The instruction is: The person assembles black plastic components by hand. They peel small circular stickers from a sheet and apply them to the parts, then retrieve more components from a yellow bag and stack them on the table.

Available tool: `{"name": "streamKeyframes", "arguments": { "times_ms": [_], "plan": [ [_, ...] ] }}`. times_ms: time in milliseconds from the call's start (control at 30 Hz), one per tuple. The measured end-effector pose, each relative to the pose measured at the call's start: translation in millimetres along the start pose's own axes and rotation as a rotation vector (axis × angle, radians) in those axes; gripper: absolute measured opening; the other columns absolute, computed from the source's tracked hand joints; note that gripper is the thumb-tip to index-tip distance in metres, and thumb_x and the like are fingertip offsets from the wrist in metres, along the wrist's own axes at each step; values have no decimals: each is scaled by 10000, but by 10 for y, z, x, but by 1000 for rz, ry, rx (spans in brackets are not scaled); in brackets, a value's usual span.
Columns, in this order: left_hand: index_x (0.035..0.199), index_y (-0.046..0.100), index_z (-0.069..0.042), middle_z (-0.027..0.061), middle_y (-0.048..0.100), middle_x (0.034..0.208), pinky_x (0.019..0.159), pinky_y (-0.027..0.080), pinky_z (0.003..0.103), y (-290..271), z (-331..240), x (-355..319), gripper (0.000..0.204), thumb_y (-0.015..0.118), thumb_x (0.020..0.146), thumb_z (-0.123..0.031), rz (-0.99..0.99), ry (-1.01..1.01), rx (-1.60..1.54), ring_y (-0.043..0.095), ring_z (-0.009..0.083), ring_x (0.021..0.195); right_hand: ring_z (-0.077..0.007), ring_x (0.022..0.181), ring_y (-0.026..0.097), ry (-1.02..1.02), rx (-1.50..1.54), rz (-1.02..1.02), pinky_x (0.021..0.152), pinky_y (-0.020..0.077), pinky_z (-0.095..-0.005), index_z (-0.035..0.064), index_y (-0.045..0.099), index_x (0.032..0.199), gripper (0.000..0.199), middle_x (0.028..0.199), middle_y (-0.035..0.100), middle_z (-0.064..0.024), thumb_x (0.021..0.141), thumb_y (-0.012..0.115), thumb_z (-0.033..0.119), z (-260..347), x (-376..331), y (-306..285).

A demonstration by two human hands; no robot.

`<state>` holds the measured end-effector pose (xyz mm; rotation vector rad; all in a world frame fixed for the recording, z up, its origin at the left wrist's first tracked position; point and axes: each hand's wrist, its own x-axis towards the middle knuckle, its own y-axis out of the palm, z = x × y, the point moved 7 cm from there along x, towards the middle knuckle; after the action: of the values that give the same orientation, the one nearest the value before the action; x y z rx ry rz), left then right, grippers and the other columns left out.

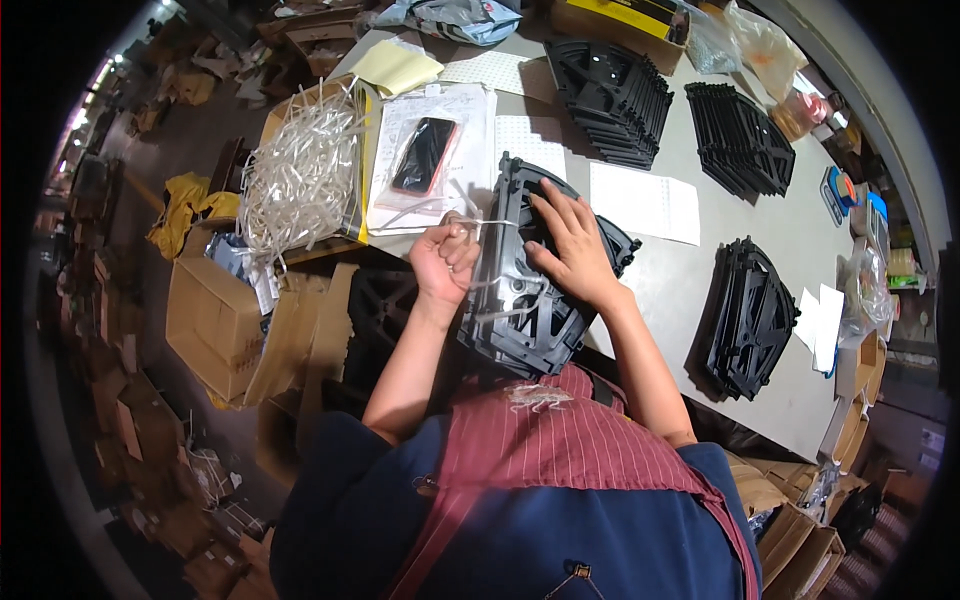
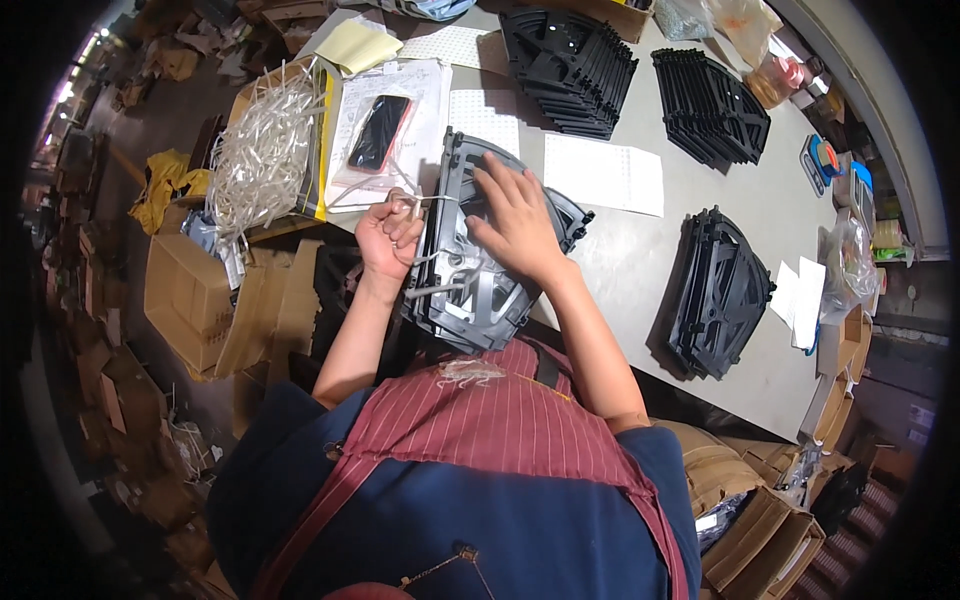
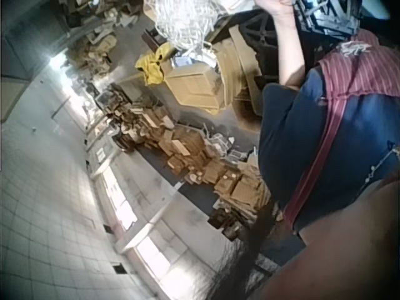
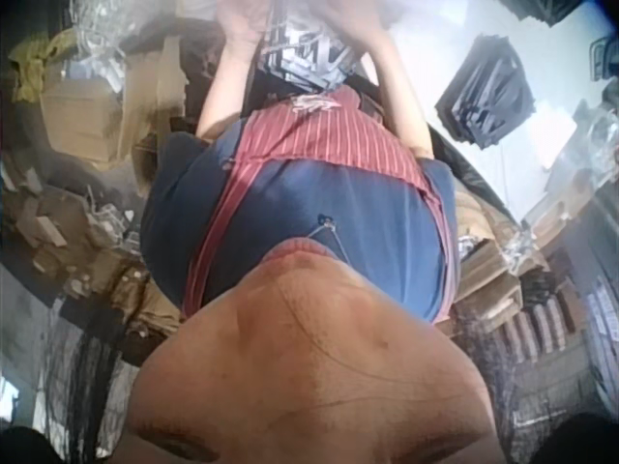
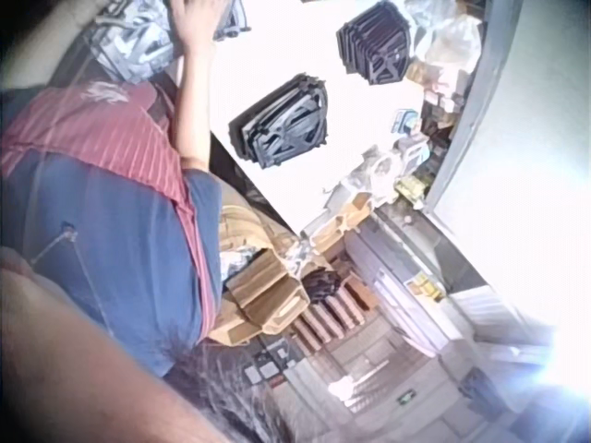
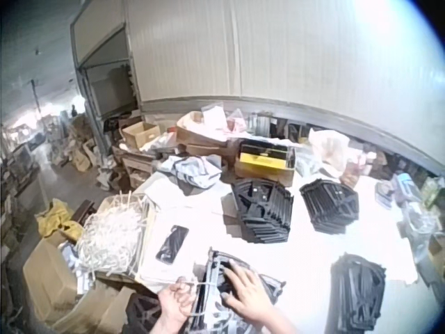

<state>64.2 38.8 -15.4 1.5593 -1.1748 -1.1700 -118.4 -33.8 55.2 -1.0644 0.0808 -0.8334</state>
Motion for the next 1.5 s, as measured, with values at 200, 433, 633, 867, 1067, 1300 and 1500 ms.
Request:
{"name": "streamKeyframes", "arguments": {
  "times_ms": [200,433,633,867,1067,1300,1500],
  "plan": [
    [885,559,-88,-92,392,654,468,200,194,192,13,-112,110,567,978,-145,-55,-98,939,290,6,516,-344,1106,586,-342,135,-26,993,470,-443,64,679,1075,382,1147,645,-123,694,690,45,646,-78,-163],
    [871,525,-57,-81,341,627,452,229,197,45,-29,-193,150,541,998,-135,-126,-81,656,294,24,494,-373,935,587,-49,289,-135,832,473,-458,37,622,1002,295,948,623,-151,715,678,71,434,145,34],
    [883,540,-59,-70,370,617,440,261,198,29,61,-212,136,540,995,-136,-246,-57,503,319,35,485,-388,994,588,-17,313,-35,851,489,-460,23,630,1021,293,990,640,-167,744,701,90,462,243,227],
    [876,533,-77,-82,354,639,481,244,197,13,21,-220,156,549,1012,-152,-156,16,749,304,19,513,-184,882,660,345,713,207,816,507,-326,-4,662,1016,163,926,700,-64,892,693,97,20,223,591],
    [872,542,-107,-106,335,633,484,185,217,-80,107,-148,170,587,1012,-190,-234,34,671,263,18,517,-131,783,662,486,1122,2,731,527,-256,-50,684,1073,154,876,710,-66,989,622,62,-221,266,560],
    [857,533,-119,-103,348,642,487,189,222,-149,124,-184,159,591,997,-168,-323,90,600,280,27,519,-130,774,659,452,906,-202,736,523,-264,-17,548,1148,295,875,714,-90,889,688,-32,-236,258,310],
    [873,547,-110,-84,394,661,503,225,216,-137,143,-189,157,586,1003,-190,-288,119,669,328,31,548,-153,830,668,436,1307,-349,826,528,-286,-3,530,1126,321,883,698,-94,856,688,-76,-67,199,137]
  ]
}}
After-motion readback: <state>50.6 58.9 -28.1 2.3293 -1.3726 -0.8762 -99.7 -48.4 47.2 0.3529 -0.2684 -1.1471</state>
